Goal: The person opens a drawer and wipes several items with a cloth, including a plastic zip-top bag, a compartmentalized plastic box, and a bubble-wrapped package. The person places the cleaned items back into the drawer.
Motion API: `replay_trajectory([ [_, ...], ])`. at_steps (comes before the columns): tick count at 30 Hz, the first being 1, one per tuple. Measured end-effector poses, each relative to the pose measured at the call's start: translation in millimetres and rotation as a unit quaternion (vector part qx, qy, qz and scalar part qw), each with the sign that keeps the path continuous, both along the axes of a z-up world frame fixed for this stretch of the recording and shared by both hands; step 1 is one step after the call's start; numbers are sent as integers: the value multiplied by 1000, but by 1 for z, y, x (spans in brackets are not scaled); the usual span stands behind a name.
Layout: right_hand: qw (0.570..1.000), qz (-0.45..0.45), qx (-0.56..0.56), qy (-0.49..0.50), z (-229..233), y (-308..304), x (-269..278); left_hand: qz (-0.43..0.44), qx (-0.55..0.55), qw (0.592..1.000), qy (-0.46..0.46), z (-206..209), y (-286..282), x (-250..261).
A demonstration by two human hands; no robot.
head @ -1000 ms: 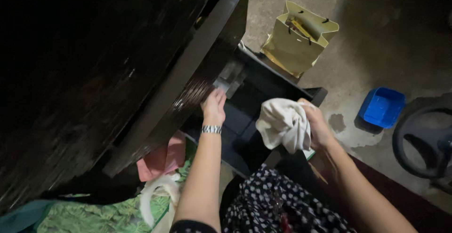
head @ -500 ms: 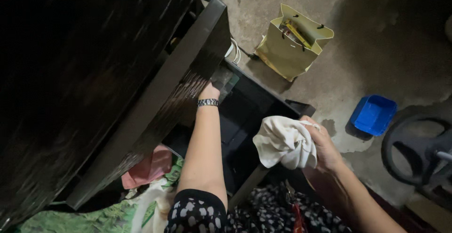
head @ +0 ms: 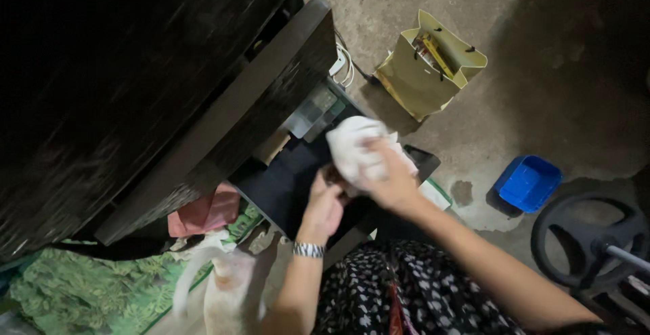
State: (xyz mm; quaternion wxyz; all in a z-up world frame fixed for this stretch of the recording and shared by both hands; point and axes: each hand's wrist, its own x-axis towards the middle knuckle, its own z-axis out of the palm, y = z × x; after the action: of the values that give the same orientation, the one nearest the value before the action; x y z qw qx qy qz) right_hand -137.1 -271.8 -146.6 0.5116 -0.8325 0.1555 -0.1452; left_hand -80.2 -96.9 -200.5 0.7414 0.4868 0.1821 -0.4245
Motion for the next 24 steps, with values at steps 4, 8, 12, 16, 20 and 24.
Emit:
replay_trajectory([
  [4,948,124,-292,-24,3,29,23,-32,8,999,9,38,14,-7],
  [8,977,143,-141,76,-10,40,50,-80,34,994,-73,52,32,-7],
  [12,985,-13,14,174,-20,33,82,-121,47,988,-86,64,44,2],
  [16,973,-145,182,0,-13,-3,70,-118,80,989,-31,79,46,10],
  [20,992,-67,97,-48,2,10,41,-95,69,989,-93,79,34,19],
  [24,997,4,-74,-13,21,73,14,-67,13,991,-118,77,27,19],
])
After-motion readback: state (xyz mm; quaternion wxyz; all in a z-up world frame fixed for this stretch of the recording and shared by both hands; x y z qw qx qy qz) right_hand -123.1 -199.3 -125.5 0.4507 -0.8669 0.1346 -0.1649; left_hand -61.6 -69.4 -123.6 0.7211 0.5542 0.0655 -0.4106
